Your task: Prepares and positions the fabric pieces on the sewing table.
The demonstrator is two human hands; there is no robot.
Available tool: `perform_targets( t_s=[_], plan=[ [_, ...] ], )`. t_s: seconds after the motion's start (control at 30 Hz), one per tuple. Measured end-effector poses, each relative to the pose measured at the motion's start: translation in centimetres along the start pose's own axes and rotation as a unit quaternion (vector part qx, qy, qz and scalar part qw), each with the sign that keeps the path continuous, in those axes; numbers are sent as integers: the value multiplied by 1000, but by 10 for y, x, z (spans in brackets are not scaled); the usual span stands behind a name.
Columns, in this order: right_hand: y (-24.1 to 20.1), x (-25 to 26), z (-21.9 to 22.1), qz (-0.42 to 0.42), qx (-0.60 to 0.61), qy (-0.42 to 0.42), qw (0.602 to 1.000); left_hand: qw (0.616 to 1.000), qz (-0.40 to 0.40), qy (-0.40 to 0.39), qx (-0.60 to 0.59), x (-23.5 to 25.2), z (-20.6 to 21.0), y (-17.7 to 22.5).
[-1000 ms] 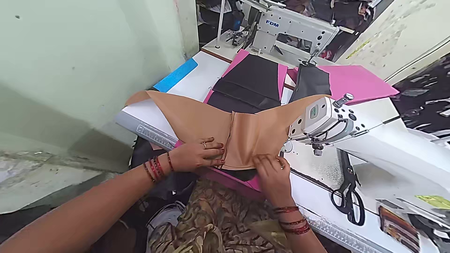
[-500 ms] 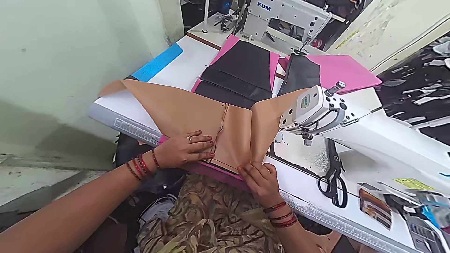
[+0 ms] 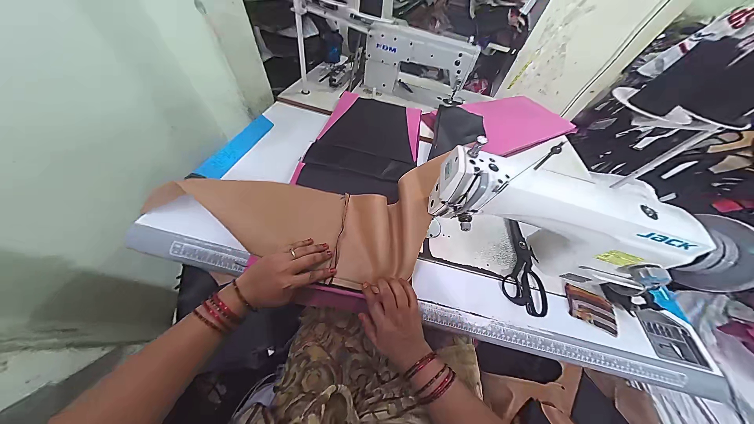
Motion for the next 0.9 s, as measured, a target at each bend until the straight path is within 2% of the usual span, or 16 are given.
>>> perform_targets(
  t_s=[0.13,0.23,0.3,0.37,0.43,0.5,0.6,0.67,0.73,0.8,0.83,0.9],
  plan=[
    [8,2,-2,21,24,12,999,996,-66,21,-58,20,-11,-8],
    [11,-1,-1,28,44,19,998,978,-191,72,-46,68,-24,-38],
    [12,-1,1,32,52,28,998,955,-287,64,-45,112,-22,-70],
    [12,-1,1,38,64,28,997,919,-385,-38,-77,152,-2,-105],
    [13,0,1,45,70,26,996,859,-463,-165,-142,180,34,-137],
    [15,2,0,45,81,18,996,827,-476,-189,-232,200,68,-153],
    [18,3,0,18,82,53,995,762,-452,-111,-450,222,88,-145],
    [20,2,0,-14,71,91,993,739,-430,-88,-511,221,88,-145],
    [23,0,3,-35,70,116,990,768,-424,-51,-477,212,74,-157],
    [26,-1,5,-43,78,133,987,810,-457,-3,-366,194,40,-164],
    [27,0,5,-42,83,127,988,816,-494,26,-299,178,19,-164],
    [27,4,4,-33,90,101,990,798,-580,69,-148,128,-21,-160]
  ],
)
Point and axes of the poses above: each hand's wrist, its own x-axis towards the middle knuckle, its own z-axis out of the palm, y = z × x, the point moved 8 cm from there along x, towards the middle knuckle, and after that the axes turned 11 degrees about z, right-handed, at the moved point
